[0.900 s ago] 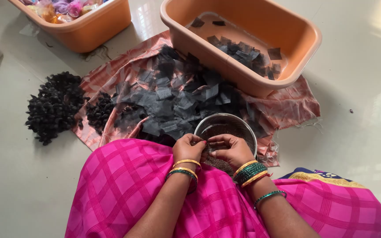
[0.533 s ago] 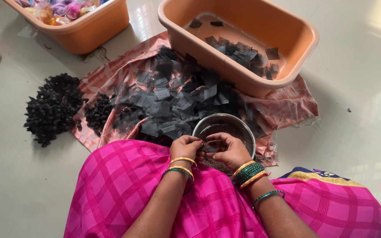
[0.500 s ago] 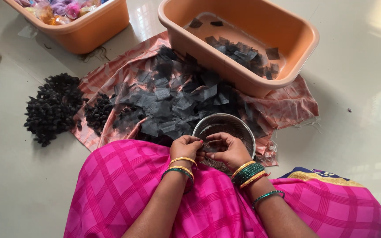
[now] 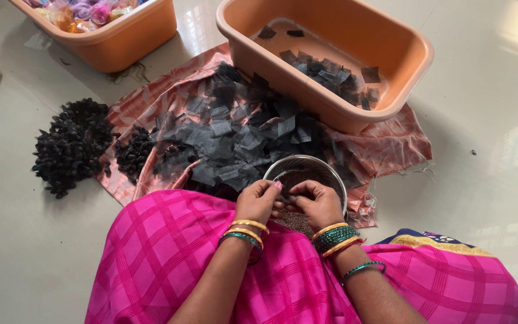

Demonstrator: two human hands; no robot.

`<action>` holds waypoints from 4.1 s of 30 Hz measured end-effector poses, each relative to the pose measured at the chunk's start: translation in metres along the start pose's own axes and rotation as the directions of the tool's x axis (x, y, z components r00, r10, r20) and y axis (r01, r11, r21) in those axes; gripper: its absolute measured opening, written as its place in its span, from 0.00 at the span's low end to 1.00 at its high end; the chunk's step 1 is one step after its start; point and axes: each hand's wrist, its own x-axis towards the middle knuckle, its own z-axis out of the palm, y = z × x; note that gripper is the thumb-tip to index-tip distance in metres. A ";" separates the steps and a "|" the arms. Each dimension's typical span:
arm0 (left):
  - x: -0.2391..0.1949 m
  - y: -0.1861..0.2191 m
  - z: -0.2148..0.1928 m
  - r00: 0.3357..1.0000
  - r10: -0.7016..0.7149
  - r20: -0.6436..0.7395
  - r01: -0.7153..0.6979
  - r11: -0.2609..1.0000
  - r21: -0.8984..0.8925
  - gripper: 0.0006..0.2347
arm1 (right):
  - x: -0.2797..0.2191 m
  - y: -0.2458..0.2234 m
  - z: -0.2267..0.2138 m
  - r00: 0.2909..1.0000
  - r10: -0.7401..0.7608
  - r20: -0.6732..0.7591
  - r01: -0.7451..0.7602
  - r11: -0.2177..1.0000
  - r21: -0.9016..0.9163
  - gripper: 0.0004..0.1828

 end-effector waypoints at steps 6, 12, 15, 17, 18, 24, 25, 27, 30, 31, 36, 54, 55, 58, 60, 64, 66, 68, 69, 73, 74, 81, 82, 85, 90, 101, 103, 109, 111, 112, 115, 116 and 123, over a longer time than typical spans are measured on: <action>-0.018 0.005 0.003 0.958 0.250 0.142 -0.283 0.908 0.309 0.17 | 0.006 0.006 -0.005 0.999 -0.024 0.045 0.018 0.993 0.118 0.07; -0.028 0.021 0.010 0.973 0.216 0.080 -0.231 0.924 0.304 0.16 | 0.003 -0.002 -0.005 0.999 0.020 0.048 -0.025 0.993 0.114 0.05; -0.023 0.016 0.008 0.977 0.209 0.032 -0.208 0.921 0.329 0.12 | 0.003 -0.003 -0.004 0.998 0.010 0.068 -0.014 0.998 0.066 0.05; -0.025 0.019 0.011 0.982 0.189 -0.006 -0.176 0.925 0.337 0.09 | 0.002 -0.002 -0.002 0.998 -0.009 0.056 0.008 1.000 0.018 0.05; -0.027 0.020 0.012 0.985 0.169 -0.045 -0.144 0.928 0.344 0.07 | 0.001 -0.001 -0.001 0.999 -0.027 0.046 0.028 0.999 -0.030 0.06; -0.019 0.007 0.007 0.866 0.498 -0.050 -0.345 0.666 0.661 0.06 | -0.008 -0.011 0.008 0.956 -0.291 0.038 0.293 0.934 -0.206 0.06; -0.020 0.008 0.007 0.866 0.498 -0.051 -0.344 0.666 0.661 0.06 | -0.010 -0.015 0.010 0.956 -0.291 0.039 0.293 0.934 -0.206 0.06; -0.023 0.011 0.009 0.871 0.490 -0.033 -0.342 0.653 0.676 0.06 | -0.015 -0.024 0.012 0.974 -0.227 0.010 0.215 0.909 -0.356 0.05; -0.023 0.003 0.008 0.788 0.615 0.038 -0.474 0.566 0.674 0.06 | -0.013 -0.029 0.017 0.980 -0.192 0.048 0.195 0.978 -0.070 0.15; -0.028 0.005 0.011 0.788 0.615 0.038 -0.474 0.566 0.674 0.06 | -0.017 -0.035 0.017 0.980 -0.192 0.048 0.195 0.978 -0.070 0.15; -0.042 0.012 0.022 0.769 0.635 0.075 -0.496 0.519 0.696 0.04 | -0.024 -0.040 0.015 0.925 -0.380 -0.005 0.313 0.771 -0.555 0.15; -0.035 -0.006 0.016 0.878 0.478 0.018 -0.407 0.725 0.556 0.25 | -0.018 -0.020 0.017 0.938 -0.343 -0.054 0.243 0.760 -0.603 0.08; -0.032 -0.006 0.016 0.877 0.481 0.016 -0.408 0.725 0.555 0.25 | -0.019 -0.023 0.018 0.937 -0.344 -0.051 0.246 0.759 -0.603 0.08; -0.018 -0.016 0.015 0.972 0.226 -0.068 -0.206 0.952 0.225 0.21 | -0.018 -0.025 0.015 0.944 -0.311 -0.111 0.189 0.785 -0.590 0.06; -0.002 -0.035 0.009 0.986 0.050 -0.161 -0.047 0.999 0.028 0.15 | -0.014 -0.018 0.011 0.943 -0.322 -0.087 0.233 0.822 -0.519 0.06; 0.013 -0.060 0.000 0.993 -0.114 0.011 0.114 0.972 -0.206 0.12 | -0.004 -0.002 0.002 0.993 -0.106 -0.046 0.105 0.994 -0.040 0.06; -0.003 -0.044 0.007 0.986 -0.151 0.069 0.165 0.932 -0.323 0.12 | -0.006 -0.006 0.001 0.994 -0.101 -0.033 0.101 0.995 -0.020 0.06; 0.005 -0.059 0.006 0.983 -0.157 0.099 0.184 0.901 -0.393 0.12 | -0.010 -0.013 0.003 0.994 -0.103 -0.047 0.101 0.994 -0.040 0.06; 0.008 -0.067 0.006 0.978 -0.161 0.130 0.204 0.865 -0.459 0.12 | -0.011 -0.016 0.004 0.993 -0.104 -0.062 0.100 0.993 -0.059 0.06; 0.000 -0.065 0.016 0.970 -0.201 0.133 0.241 0.799 -0.550 0.13 | -0.011 -0.018 0.005 0.991 -0.116 -0.066 0.116 0.993 -0.006 0.06; -0.001 -0.063 0.019 0.972 -0.195 0.131 0.235 0.787 -0.571 0.14 | -0.009 -0.016 0.003 0.992 -0.097 -0.076 0.100 0.994 0.039 0.06; -0.011 -0.048 0.023 0.971 -0.161 0.177 0.235 0.769 -0.594 0.15 | -0.007 -0.011 -0.001 1.000 -0.004 -0.029 0.014 0.934 0.357 0.08; -0.012 -0.047 0.022 0.971 -0.163 0.176 0.237 0.769 -0.594 0.15 | -0.008 -0.014 0.000 1.000 -0.001 -0.029 0.012 0.934 0.358 0.08; -0.013 -0.044 0.022 0.970 -0.132 0.203 0.229 0.775 -0.589 0.15 | -0.008 -0.014 -0.002 0.998 0.070 -0.001 -0.063 0.904 0.423 0.08; -0.016 -0.035 0.022 0.951 -0.086 0.297 0.252 0.773 -0.583 0.16 | -0.005 -0.006 -0.008 0.997 0.083 0.010 -0.077 0.862 0.501 0.07; -0.011 -0.044 0.024 0.988 -0.026 0.149 0.090 0.892 -0.443 0.12 | -0.010 0.000 -0.005 0.996 0.088 0.003 -0.078 0.856 0.511 0.08; -0.016 -0.037 0.025 0.989 -0.030 0.143 0.088 0.905 -0.416 0.12 | -0.014 -0.002 -0.002 0.994 0.110 -0.026 -0.080 0.848 0.524 0.09; -0.025 -0.018 0.028 0.982 -0.145 0.118 0.181 0.903 -0.390 0.07 | -0.018 0.001 -0.002 0.995 0.092 -0.040 -0.060 0.861 0.505 0.08; -0.019 -0.023 0.026 0.994 -0.071 0.082 0.098 0.912 -0.398 0.07 | -0.027 -0.017 0.002 0.981 0.195 0.012 -0.179 0.869 0.461 0.09; -0.014 -0.028 0.024 0.994 -0.070 0.082 0.097 0.911 -0.401 0.07 | -0.025 -0.013 0.001 0.981 0.195 0.012 -0.178 0.871 0.458 0.09; 0.003 -0.042 0.015 0.999 0.005 0.050 0.016 0.919 -0.395 0.07 | -0.023 -0.010 0.001 0.992 0.122 0.018 -0.118 0.898 0.424 0.12; 0.010 -0.048 0.010 0.999 0.000 0.043 0.016 0.932 -0.362 0.06 | -0.025 -0.016 0.002 0.990 0.136 0.045 -0.142 0.903 0.406 0.14; 0.004 -0.030 0.015 0.998 0.061 0.002 -0.059 0.959 0.276 0.07 | -0.024 -0.053 -0.004 0.984 -0.122 0.132 0.111 0.990 0.089 0.22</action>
